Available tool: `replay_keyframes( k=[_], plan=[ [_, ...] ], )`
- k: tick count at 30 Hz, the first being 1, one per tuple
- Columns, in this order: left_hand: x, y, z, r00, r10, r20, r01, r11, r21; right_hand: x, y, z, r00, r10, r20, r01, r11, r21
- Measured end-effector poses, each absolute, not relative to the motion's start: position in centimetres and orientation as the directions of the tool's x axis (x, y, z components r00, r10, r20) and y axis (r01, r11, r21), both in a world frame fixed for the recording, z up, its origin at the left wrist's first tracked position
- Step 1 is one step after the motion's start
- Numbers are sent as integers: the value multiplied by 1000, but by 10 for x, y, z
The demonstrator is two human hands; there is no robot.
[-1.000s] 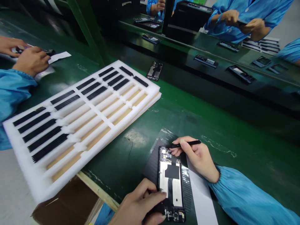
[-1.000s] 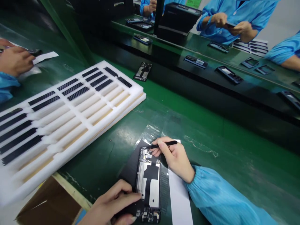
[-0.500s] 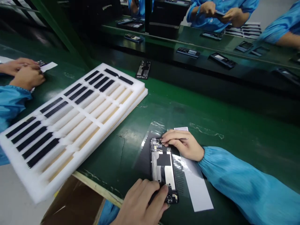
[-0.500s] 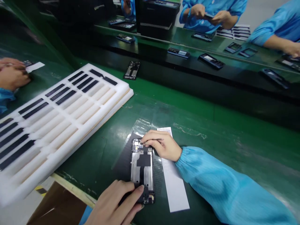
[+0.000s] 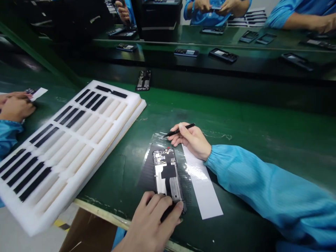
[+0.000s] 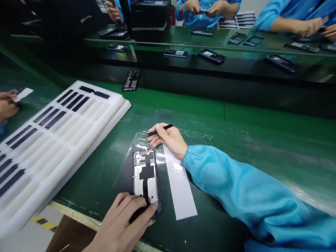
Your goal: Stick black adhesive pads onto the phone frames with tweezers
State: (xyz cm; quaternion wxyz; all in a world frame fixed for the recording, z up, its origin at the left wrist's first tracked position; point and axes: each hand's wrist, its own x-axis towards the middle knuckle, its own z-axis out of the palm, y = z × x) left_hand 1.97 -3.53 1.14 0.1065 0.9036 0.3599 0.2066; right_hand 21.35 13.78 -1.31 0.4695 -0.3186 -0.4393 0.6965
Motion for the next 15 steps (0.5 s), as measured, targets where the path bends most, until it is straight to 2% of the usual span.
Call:
replay_keyframes(
  k=[5,15],
  plan=[
    [15,-34,14,669,700,250,599,-707,376,213,139,-11,-375,925,-62,-398,-221,-890],
    [16,-37,7,689,666,286,600,-745,291,212,141,-11,-412,907,-84,-402,-264,-877]
  ],
)
